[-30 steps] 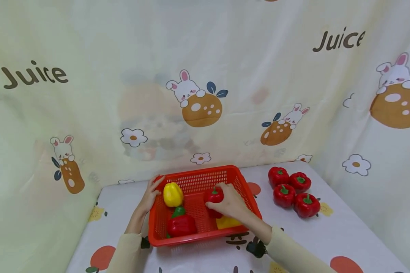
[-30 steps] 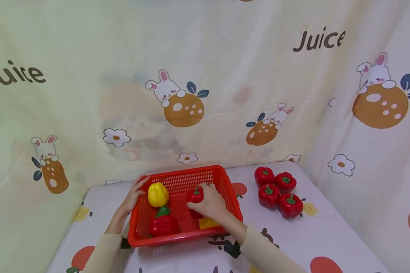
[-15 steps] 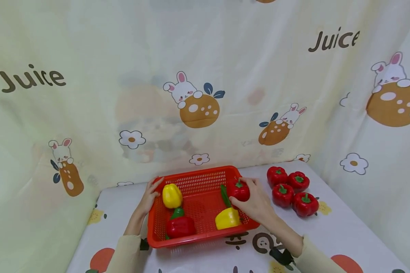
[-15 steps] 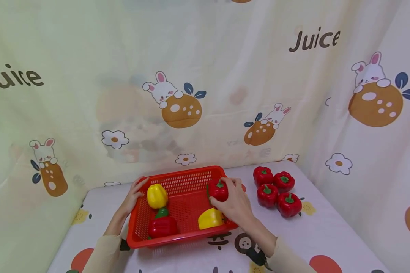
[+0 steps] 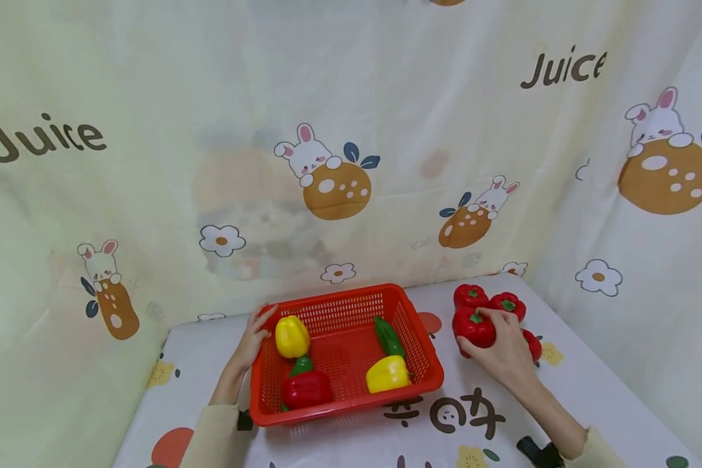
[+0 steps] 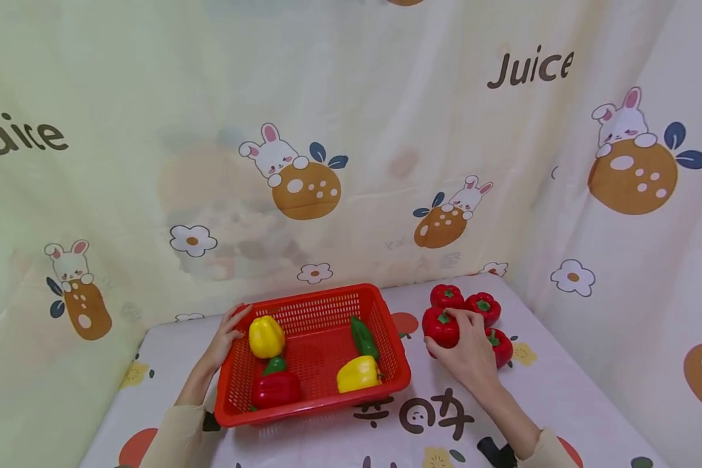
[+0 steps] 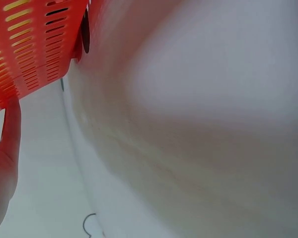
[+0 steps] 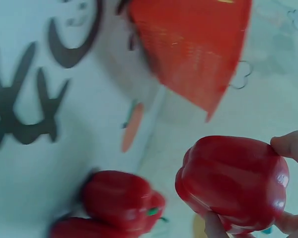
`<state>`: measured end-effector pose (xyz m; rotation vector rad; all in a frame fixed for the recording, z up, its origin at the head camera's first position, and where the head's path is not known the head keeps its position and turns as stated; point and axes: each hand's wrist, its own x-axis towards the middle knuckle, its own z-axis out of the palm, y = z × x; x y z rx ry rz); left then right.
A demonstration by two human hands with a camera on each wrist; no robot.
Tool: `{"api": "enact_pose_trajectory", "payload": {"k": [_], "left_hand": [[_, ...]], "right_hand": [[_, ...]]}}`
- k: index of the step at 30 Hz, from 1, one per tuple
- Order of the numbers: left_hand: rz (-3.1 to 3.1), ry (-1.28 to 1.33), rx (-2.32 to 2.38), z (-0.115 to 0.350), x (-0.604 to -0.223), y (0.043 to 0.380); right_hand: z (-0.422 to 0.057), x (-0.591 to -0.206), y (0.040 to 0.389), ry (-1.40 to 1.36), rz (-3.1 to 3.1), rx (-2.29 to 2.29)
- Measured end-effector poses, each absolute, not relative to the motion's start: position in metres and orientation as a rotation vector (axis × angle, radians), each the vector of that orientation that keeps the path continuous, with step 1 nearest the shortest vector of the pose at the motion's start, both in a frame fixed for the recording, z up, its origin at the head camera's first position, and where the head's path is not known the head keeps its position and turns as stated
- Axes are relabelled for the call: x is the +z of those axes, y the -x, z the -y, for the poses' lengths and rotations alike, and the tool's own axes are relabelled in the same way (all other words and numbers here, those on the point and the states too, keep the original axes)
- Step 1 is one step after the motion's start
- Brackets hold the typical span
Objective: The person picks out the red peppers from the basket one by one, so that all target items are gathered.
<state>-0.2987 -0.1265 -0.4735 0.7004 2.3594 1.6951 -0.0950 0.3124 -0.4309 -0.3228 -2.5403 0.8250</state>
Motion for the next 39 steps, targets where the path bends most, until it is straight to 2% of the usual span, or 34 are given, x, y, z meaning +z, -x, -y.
{"api": "enact_pose_trajectory", "payload": {"k": [9,19,23,30,39], "left_hand": [[-2.345,-0.701,1.717,0.127,-0.479,0.303],[-2.395,-0.763,1.727,0.118,-0.511,0.325],[-2.381,-0.752,1.76,0.122,-0.508,0.319],[-2.364,-0.765,1.701,0.124,-0.482,0.298],[-2.364,-0.737,1.705,0.127,-0.479,0.297]], "right_hand": [[-0.329,-0.469,0.086,0.394,2.559,0.769],[-0.345,-0.497,0.076,0.486,2.569,0.746],[-0.345,-0.507,0.076,0.442,2.555,0.735],[-0.342,-0.518,0.076,0.442,2.511,0.698],[-0.34,-0.519,0.075,0.466,2.537,0.721]]}}
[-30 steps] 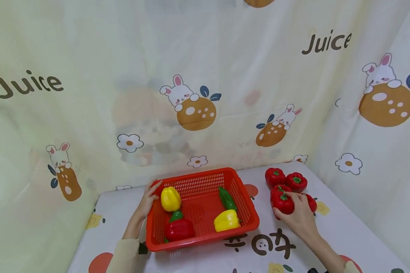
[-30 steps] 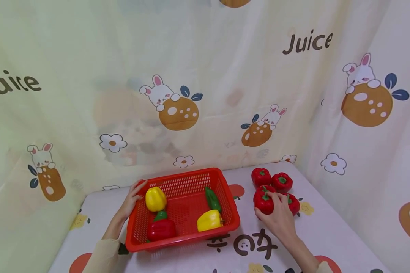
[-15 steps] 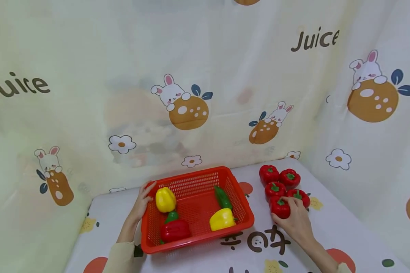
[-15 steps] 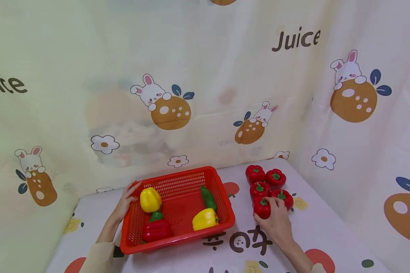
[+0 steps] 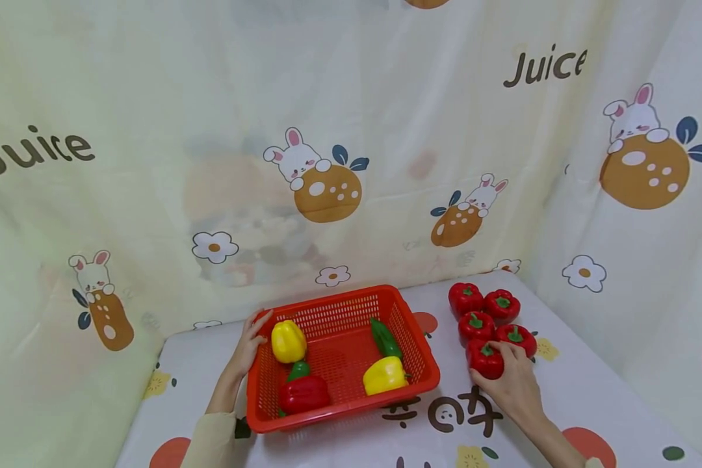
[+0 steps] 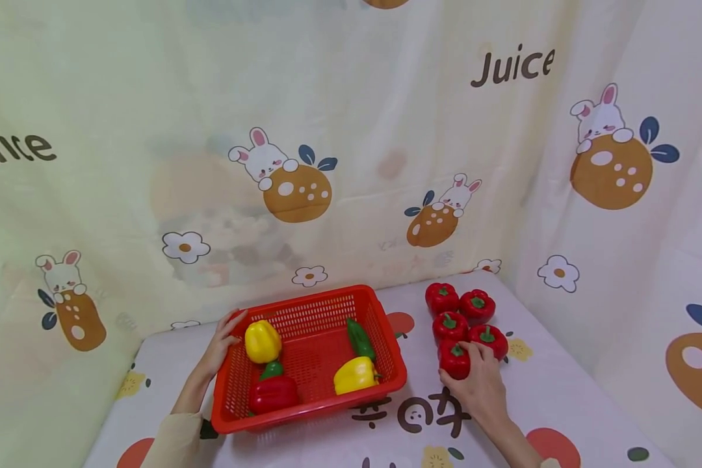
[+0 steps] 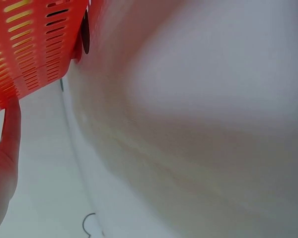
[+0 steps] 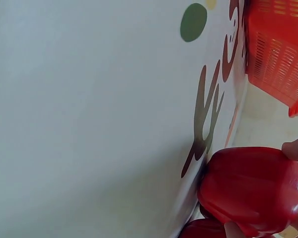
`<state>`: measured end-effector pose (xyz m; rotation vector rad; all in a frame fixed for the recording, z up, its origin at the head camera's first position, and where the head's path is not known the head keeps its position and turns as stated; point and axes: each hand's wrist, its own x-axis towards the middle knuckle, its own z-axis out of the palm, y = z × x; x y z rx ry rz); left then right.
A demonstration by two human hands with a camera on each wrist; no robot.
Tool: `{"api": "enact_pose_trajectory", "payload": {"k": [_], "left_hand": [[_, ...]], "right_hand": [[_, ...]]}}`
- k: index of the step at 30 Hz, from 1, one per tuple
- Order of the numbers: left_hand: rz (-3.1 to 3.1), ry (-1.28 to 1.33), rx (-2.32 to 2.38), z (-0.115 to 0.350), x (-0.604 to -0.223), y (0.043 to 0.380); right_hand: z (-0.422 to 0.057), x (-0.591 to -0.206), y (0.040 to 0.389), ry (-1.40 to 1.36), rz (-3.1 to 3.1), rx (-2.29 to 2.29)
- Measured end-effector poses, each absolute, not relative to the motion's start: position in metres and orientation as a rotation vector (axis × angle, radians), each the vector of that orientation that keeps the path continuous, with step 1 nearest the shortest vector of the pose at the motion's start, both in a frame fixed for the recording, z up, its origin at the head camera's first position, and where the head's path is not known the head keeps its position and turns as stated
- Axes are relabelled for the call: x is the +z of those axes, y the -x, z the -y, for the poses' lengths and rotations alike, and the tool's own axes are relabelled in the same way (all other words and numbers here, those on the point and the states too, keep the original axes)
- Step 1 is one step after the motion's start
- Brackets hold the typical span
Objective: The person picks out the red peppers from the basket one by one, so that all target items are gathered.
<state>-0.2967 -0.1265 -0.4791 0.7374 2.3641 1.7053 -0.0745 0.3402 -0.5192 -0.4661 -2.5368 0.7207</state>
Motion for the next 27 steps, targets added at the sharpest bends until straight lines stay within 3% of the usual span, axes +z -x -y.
{"api": "enact_pose_trajectory", "payload": {"k": [27], "left_hand": [[-2.4,-0.736,1.691,0.125,-0.474,0.295]], "right_hand": [[-0.335,-0.498,0.087,0.459,2.498,0.613]]}}
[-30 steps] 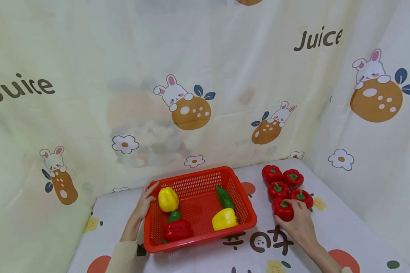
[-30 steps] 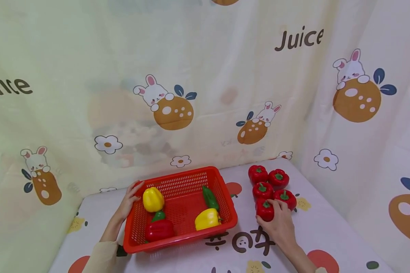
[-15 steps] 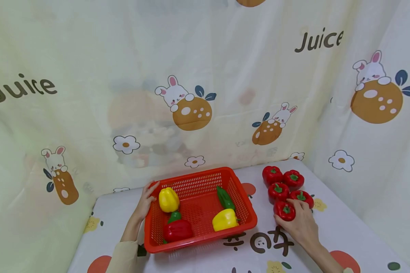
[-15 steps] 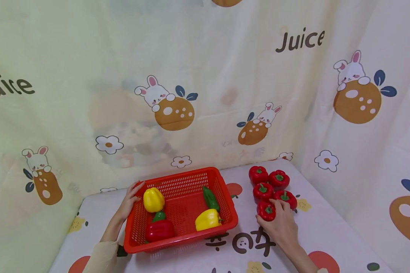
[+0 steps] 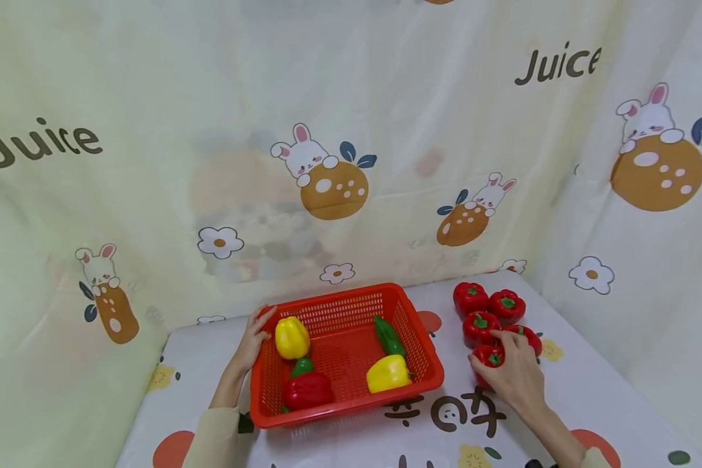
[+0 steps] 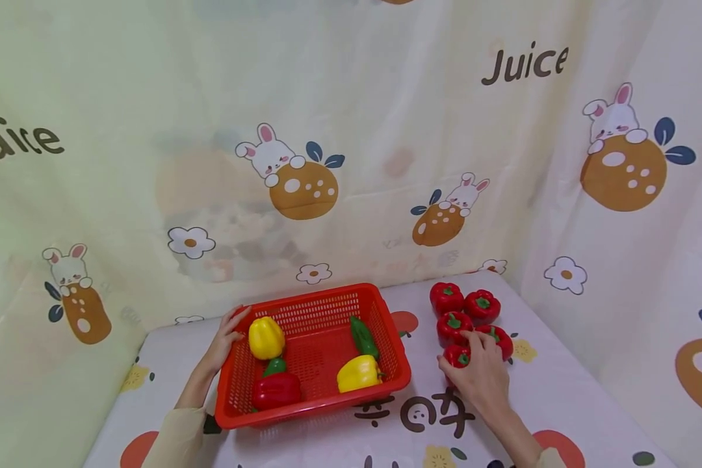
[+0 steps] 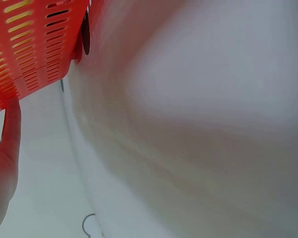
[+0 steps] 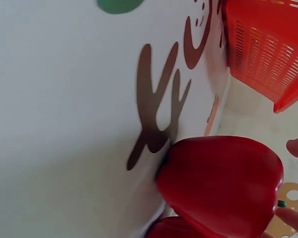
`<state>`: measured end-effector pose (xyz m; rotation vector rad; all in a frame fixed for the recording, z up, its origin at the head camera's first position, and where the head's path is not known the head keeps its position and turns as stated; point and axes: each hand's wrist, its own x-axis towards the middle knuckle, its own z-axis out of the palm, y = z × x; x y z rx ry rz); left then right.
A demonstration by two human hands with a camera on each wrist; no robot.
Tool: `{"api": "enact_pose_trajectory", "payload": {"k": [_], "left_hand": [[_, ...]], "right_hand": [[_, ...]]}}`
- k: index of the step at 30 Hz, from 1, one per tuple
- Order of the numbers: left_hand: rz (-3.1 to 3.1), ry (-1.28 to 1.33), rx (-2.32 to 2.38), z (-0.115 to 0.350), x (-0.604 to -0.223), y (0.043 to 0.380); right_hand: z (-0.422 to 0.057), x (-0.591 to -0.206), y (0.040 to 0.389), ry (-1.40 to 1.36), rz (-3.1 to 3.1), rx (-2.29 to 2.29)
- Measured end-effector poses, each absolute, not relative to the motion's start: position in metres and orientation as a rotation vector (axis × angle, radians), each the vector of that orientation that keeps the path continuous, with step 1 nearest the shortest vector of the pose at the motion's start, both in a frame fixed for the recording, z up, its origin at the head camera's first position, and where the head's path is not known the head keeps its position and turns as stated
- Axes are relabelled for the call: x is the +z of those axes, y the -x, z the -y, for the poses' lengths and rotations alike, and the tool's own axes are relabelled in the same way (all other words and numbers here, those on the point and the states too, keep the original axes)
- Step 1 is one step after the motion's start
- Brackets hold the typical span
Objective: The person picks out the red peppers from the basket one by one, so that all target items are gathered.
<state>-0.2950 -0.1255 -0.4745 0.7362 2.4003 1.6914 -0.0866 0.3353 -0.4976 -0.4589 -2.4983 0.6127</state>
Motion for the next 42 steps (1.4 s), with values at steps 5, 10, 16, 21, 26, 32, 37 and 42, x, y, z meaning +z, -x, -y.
{"api": "enact_pose_trajectory", "payload": {"k": [5,10,16,21,26,32,37,42], "left_hand": [[-2.396,-0.723,1.69,0.125,-0.474,0.295],[-2.387,-0.719,1.689,0.125,-0.474,0.296],[-2.37,-0.723,1.694,0.126,-0.475,0.297],[-2.36,-0.706,1.692,0.128,-0.477,0.297],[-2.359,-0.721,1.707,0.128,-0.477,0.298],[-2.371,-0.732,1.695,0.127,-0.477,0.298],[-2.371,-0.748,1.694,0.126,-0.477,0.299],[-2.377,-0.733,1.696,0.128,-0.477,0.3]], "right_hand": [[-0.332,-0.488,0.093,0.404,2.485,0.586],[-0.323,-0.473,0.106,0.329,2.493,0.603],[-0.302,-0.457,0.12,0.29,2.559,0.675],[-0.28,-0.445,0.131,0.243,2.651,0.765],[-0.253,-0.433,0.144,0.126,2.72,0.851],[-0.214,-0.429,0.152,-0.022,2.797,0.989],[-0.18,-0.428,0.154,-0.068,2.859,1.097],[-0.149,-0.428,0.161,-0.233,2.934,1.123]]}}
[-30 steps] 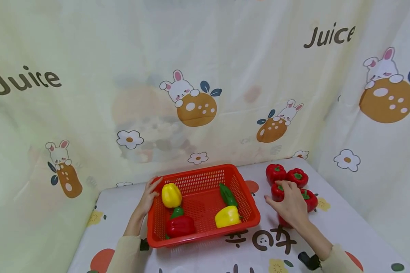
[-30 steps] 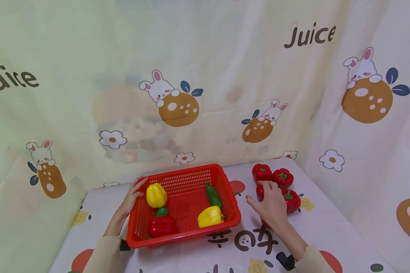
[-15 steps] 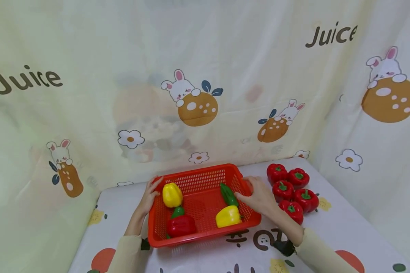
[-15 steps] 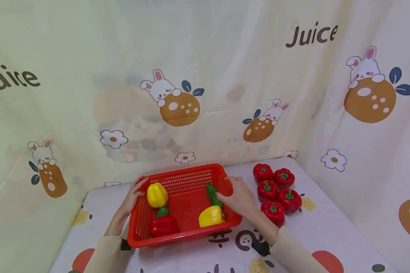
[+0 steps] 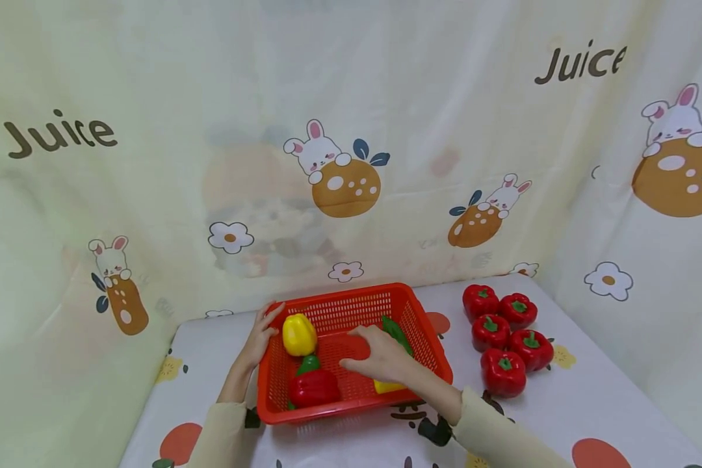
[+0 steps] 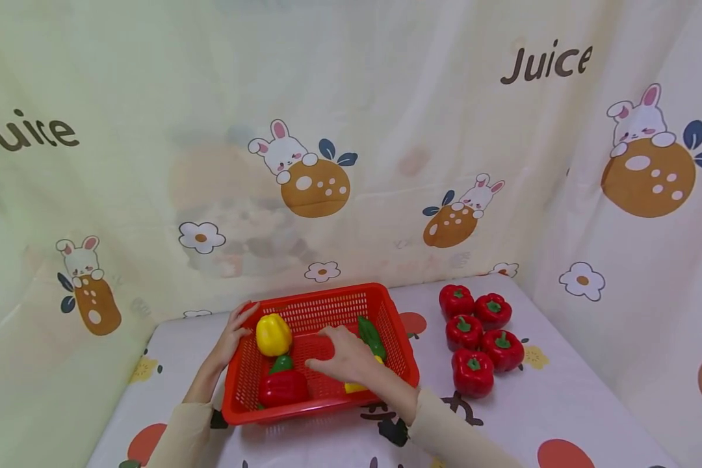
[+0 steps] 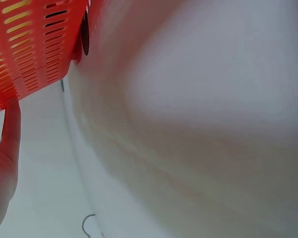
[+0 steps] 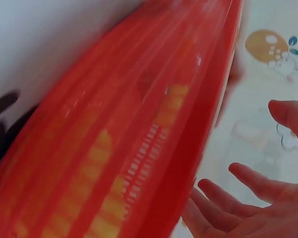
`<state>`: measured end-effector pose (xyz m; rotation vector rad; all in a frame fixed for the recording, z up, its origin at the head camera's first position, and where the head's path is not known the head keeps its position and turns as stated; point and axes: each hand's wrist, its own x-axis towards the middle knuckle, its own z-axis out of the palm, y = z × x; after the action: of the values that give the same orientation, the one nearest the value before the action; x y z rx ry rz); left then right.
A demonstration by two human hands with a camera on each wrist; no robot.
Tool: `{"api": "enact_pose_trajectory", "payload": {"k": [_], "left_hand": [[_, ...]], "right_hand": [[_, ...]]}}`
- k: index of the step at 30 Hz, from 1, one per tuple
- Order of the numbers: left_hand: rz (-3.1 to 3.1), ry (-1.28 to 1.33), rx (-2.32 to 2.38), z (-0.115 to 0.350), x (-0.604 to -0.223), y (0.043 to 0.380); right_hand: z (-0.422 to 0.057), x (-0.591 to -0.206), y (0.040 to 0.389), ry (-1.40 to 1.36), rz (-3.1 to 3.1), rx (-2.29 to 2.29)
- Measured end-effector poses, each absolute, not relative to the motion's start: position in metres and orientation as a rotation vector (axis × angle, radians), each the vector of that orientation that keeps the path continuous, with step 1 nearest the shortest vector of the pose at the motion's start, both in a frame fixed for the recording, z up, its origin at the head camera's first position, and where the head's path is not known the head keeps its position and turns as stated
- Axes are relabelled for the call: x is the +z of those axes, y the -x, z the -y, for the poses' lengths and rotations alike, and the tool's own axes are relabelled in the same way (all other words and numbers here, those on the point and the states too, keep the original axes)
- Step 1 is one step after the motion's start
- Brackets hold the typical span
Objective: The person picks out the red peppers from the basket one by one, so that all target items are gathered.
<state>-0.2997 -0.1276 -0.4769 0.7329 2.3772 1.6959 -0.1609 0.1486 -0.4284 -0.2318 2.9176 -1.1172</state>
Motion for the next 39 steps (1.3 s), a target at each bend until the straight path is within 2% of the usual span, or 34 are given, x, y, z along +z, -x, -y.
{"api": "enact_pose_trajectory", "payload": {"k": [7,19,39], "left_hand": [[-2.363,-0.727,1.704,0.13,-0.475,0.3],[-2.364,-0.731,1.734,0.132,-0.481,0.301],[-2.389,-0.749,1.73,0.127,-0.474,0.297]], "right_hand": [[-0.115,-0.431,0.167,0.365,-2.787,-1.063],[-0.075,-0.441,0.178,0.385,-2.613,-0.991],[-0.069,-0.46,0.194,0.345,-2.551,-0.956]]}}
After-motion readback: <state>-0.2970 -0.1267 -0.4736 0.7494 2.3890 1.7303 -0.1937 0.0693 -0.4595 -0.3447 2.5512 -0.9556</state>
